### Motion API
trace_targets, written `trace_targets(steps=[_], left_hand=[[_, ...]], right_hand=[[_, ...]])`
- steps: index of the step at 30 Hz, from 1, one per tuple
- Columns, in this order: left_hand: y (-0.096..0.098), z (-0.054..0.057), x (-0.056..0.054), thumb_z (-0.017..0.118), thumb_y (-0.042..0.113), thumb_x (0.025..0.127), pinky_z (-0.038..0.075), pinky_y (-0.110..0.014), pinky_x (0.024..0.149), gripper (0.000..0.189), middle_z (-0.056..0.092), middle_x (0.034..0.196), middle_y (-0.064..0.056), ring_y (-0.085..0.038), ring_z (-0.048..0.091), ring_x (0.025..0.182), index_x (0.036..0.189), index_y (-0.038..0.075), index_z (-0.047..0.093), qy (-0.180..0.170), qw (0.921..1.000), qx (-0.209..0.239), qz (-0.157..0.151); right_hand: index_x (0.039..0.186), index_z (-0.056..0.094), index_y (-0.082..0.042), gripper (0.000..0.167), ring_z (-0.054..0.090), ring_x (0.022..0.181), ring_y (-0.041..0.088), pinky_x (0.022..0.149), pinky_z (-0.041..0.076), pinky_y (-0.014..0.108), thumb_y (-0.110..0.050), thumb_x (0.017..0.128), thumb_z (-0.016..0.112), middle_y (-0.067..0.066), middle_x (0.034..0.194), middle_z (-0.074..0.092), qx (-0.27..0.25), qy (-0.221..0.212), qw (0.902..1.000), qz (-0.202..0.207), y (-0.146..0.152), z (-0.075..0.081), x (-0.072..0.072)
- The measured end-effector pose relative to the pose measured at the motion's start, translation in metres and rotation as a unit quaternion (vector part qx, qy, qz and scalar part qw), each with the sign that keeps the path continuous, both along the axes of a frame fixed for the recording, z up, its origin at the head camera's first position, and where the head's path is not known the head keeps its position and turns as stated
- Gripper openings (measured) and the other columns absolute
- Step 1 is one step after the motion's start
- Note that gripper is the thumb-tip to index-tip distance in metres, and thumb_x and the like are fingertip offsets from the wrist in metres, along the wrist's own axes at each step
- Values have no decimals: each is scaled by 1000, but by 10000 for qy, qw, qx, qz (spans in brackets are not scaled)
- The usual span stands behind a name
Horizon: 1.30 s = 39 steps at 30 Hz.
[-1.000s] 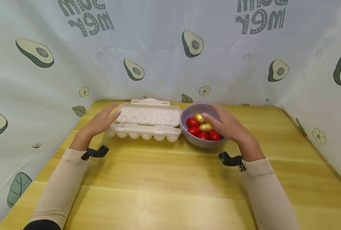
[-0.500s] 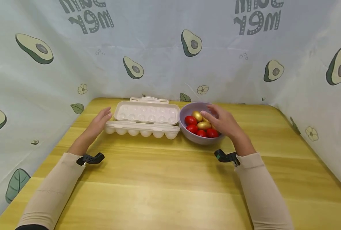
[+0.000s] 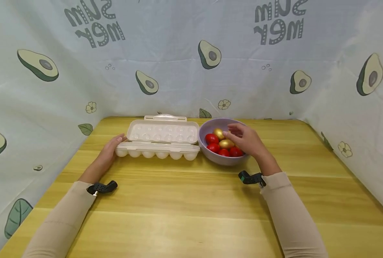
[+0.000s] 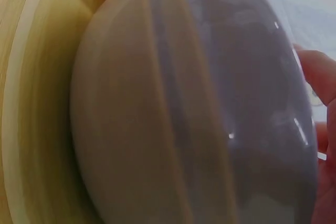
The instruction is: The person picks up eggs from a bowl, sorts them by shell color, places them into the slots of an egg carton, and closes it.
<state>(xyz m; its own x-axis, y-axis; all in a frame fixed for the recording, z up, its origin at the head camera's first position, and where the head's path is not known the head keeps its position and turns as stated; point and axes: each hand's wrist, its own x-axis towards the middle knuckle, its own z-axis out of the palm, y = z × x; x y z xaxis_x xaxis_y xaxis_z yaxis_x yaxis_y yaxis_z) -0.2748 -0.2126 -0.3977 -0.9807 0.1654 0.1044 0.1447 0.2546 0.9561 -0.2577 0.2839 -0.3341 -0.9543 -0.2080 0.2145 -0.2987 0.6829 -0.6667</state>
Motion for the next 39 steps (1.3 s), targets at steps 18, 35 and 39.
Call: trace_targets(steps=[18, 35, 39], left_hand=[[-6, -3, 28, 44, 28, 102, 16, -44, 117, 58, 28, 156, -16, -28, 21, 144, 151, 2, 27, -50, 10000, -49, -43], [-11, -9, 37, 54, 28, 99, 21, -46, 115, 63, 27, 154, -20, -32, 29, 139, 152, 5, 28, 16, 9993, -367, -40], [-11, -9, 39, 56, 25, 98, 20, -46, 115, 65, 24, 156, -21, -33, 26, 141, 152, 3, 25, 118, 9987, -494, -101]], right_hand=[[127, 60, -3, 54, 56, 117, 38, 96, 47, 50, -42, 90, 65, 21, 128, 58, 468, -301, 9984, -97, -1, -6, -6], [122, 63, 4, 44, 61, 111, 41, 91, 49, 49, -24, 89, 70, 25, 120, 63, 734, -53, 9971, 170, -2, -2, -5], [122, 63, 3, 44, 61, 111, 41, 92, 49, 49, -25, 90, 70, 25, 120, 63, 809, -112, 9965, 159, -1, -3, -5]])
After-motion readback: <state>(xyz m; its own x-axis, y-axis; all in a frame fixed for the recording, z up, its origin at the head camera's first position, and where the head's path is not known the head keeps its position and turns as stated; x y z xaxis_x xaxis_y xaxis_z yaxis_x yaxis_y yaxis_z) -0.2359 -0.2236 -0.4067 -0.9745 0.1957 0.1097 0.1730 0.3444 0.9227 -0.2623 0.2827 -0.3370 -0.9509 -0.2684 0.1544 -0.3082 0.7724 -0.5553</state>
